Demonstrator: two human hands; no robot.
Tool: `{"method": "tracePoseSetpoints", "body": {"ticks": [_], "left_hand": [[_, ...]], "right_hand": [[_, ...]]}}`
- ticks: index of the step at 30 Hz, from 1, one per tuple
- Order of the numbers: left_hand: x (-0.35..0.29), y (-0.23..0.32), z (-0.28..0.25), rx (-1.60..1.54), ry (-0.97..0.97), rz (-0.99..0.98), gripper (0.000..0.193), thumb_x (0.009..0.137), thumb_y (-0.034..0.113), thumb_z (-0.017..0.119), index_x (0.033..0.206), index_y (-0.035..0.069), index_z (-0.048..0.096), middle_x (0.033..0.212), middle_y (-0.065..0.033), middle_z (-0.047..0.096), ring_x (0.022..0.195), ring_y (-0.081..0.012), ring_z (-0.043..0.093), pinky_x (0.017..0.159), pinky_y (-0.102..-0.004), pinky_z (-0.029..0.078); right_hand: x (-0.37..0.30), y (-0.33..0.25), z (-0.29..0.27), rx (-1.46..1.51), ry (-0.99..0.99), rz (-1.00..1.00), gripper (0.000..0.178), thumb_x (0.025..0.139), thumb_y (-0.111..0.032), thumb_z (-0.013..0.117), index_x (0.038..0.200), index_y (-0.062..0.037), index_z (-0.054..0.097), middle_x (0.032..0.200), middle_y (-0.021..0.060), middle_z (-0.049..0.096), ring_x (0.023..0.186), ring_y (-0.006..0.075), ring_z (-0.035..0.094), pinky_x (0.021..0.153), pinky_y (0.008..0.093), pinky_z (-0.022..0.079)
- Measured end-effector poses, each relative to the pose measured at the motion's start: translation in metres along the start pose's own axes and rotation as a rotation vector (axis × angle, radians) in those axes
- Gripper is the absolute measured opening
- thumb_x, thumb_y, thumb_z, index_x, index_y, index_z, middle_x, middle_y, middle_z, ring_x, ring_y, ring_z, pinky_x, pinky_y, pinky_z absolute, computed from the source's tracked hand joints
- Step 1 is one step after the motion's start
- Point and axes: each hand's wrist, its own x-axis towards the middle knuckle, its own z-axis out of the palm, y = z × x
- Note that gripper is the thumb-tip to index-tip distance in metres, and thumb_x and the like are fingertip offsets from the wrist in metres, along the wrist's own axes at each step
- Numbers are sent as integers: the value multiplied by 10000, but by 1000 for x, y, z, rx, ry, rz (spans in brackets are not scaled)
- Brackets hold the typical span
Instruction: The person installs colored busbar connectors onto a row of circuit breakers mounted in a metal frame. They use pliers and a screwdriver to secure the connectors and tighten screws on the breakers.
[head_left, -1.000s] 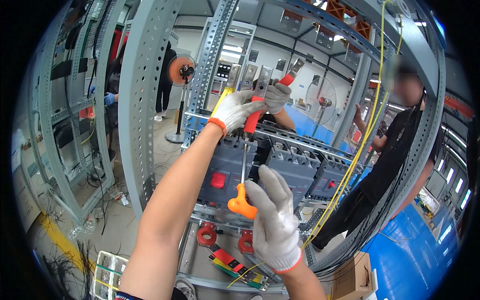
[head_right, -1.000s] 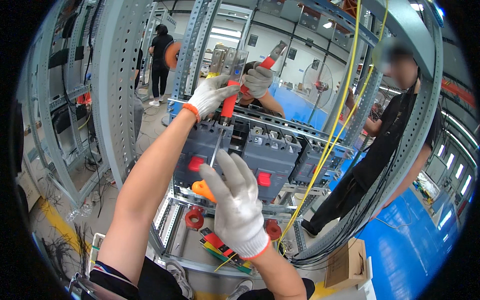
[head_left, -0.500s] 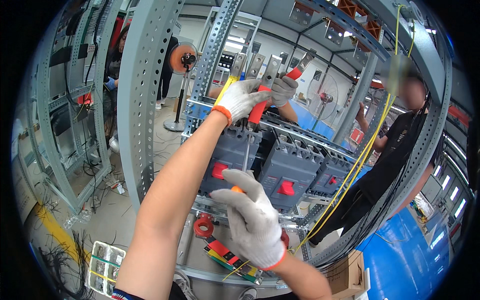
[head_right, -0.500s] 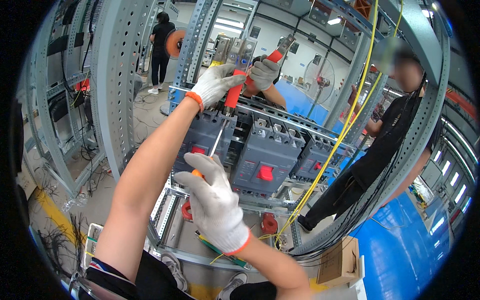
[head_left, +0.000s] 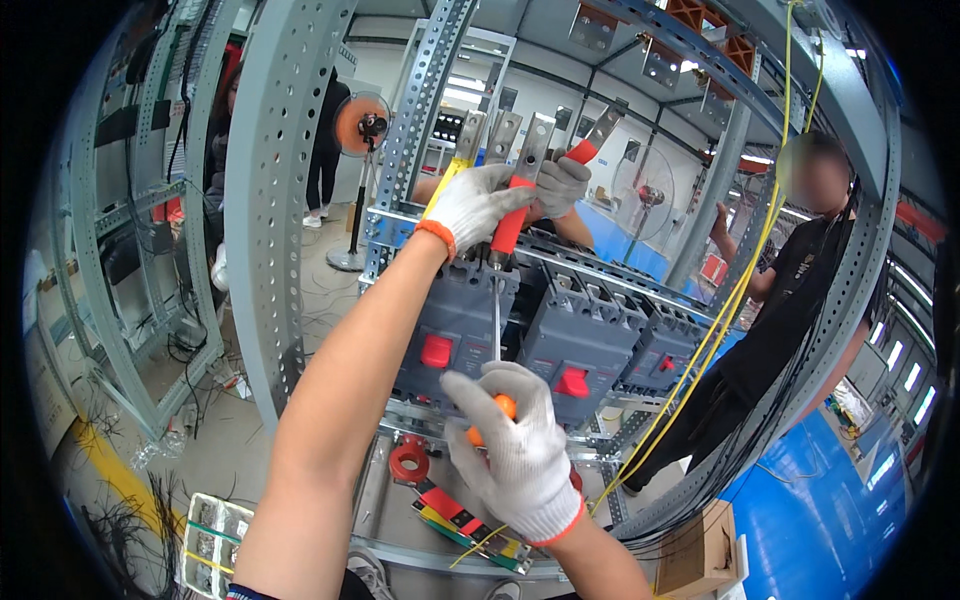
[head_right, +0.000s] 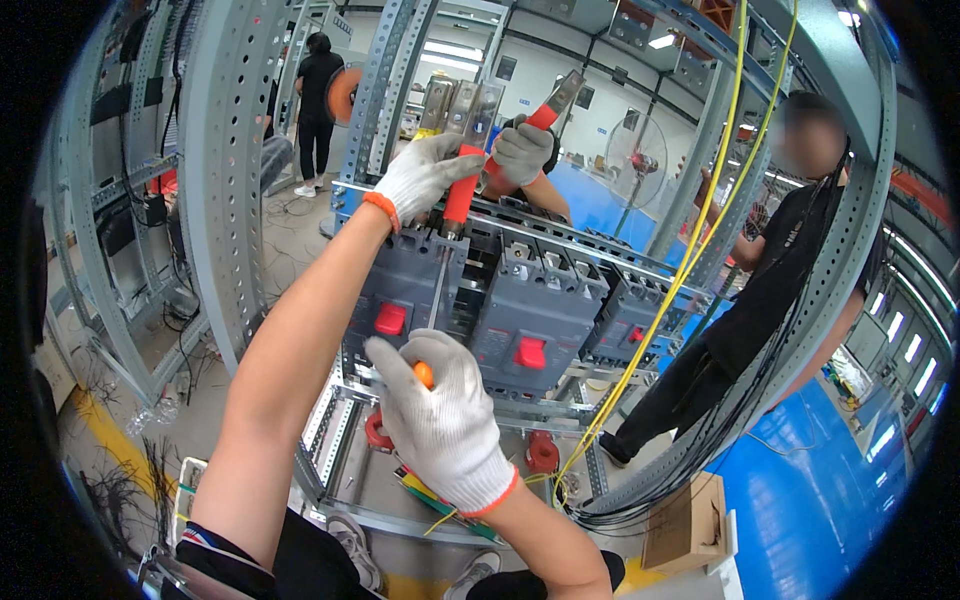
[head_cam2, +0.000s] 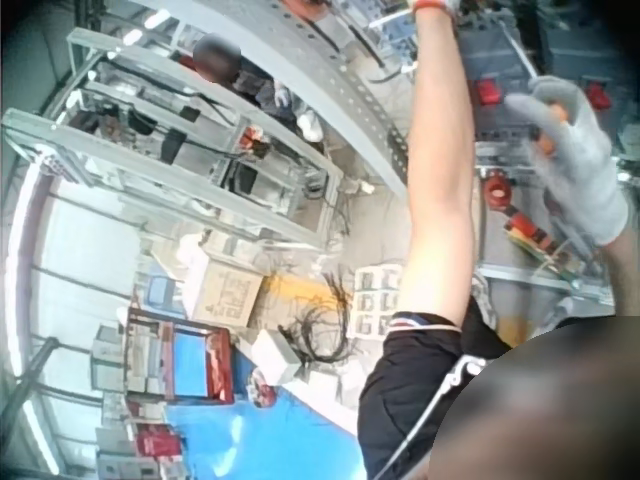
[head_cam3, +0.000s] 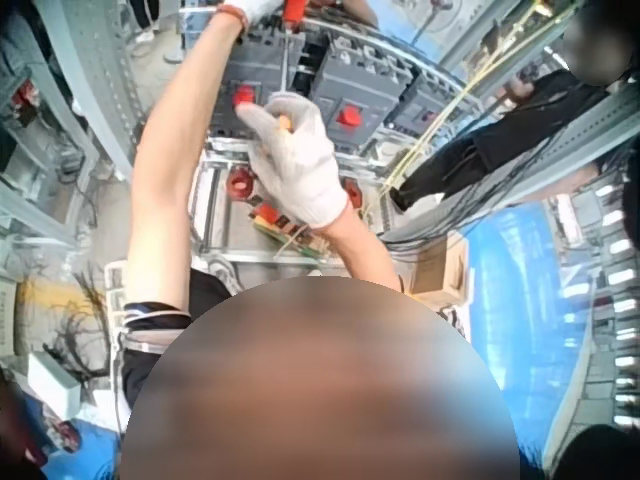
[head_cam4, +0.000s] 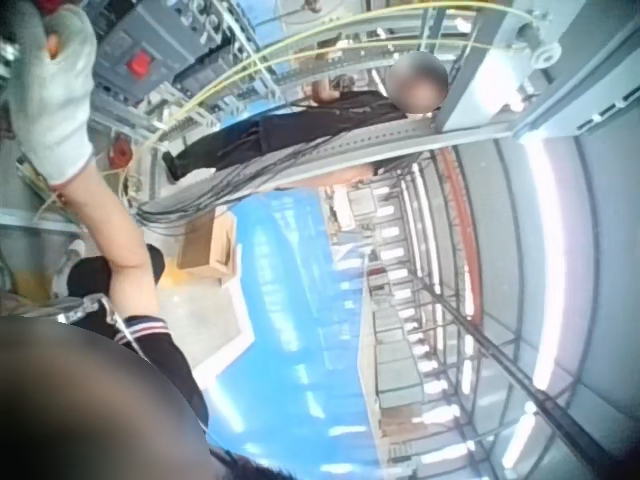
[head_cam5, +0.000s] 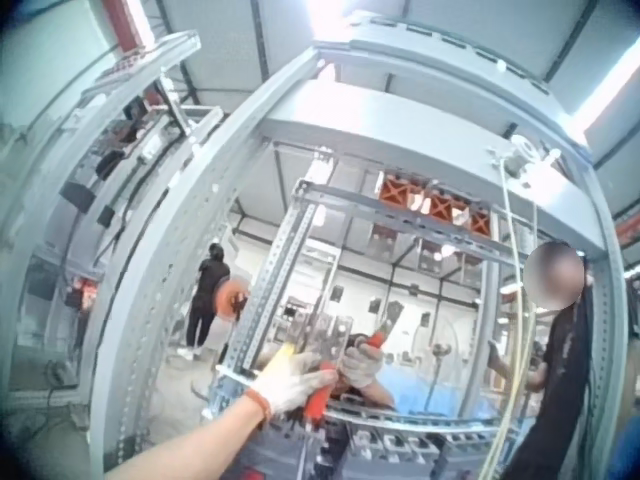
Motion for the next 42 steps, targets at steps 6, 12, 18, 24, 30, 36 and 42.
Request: {"method": "tracePoseSetpoints", "body": {"ticks": [6,12,18,24,30,36,42], "left_hand": [[-6,5,-7,19,3,-52,638,907,545,694,1295,41,647,928,-106,709,622,-128,602,485,-289,483],[0,1,-4,66,9,2,581,925,494,682,1264,22,666,956,-112,718,611,-138,611,458,-293,483],[3,0,-7,126,8,-30,500,954,385,693,1245,-20,657,1108,-155,728,1004,-183,672,936,-312,509],[5,-5,-9,145,13,-23,485,956,363,696,1228,-37,655,1090,-149,729,982,-172,668,914,-303,509],[7,-6,-7,132,-16,-19,489,960,347,686,1261,-37,647,1086,-146,727,988,-165,670,923,-304,512],[1,6,-5,150,-9,-86,511,961,363,672,1292,-25,636,1063,-126,727,937,-162,676,864,-318,554],[3,-5,-5,86,4,15,535,961,402,665,1308,-5,637,1080,-131,724,874,-152,677,696,-292,576]], "right_hand": [[11,5,-14,-207,-181,-217,452,774,-37,703,1220,-56,634,1073,141,597,1060,328,635,880,429,547],[28,17,-20,-384,-266,-404,236,708,-186,704,895,-61,635,711,17,519,775,214,595,673,354,498],[26,9,7,-453,-37,-324,246,781,-221,711,918,-23,659,698,49,539,700,201,559,565,328,469],[40,-16,29,-190,-27,45,324,926,-233,674,1131,5,598,645,68,588,630,231,629,505,374,539],[47,-20,28,517,81,324,176,993,-155,613,1064,3,580,769,206,630,676,385,647,626,432,537],[45,-9,20,1072,99,565,183,1032,-196,595,1003,-16,585,747,-4,535,686,64,479,657,267,460],[39,-2,12,1273,230,608,217,1023,-183,593,851,-52,567,705,-8,523,701,76,496,815,296,503]]}}
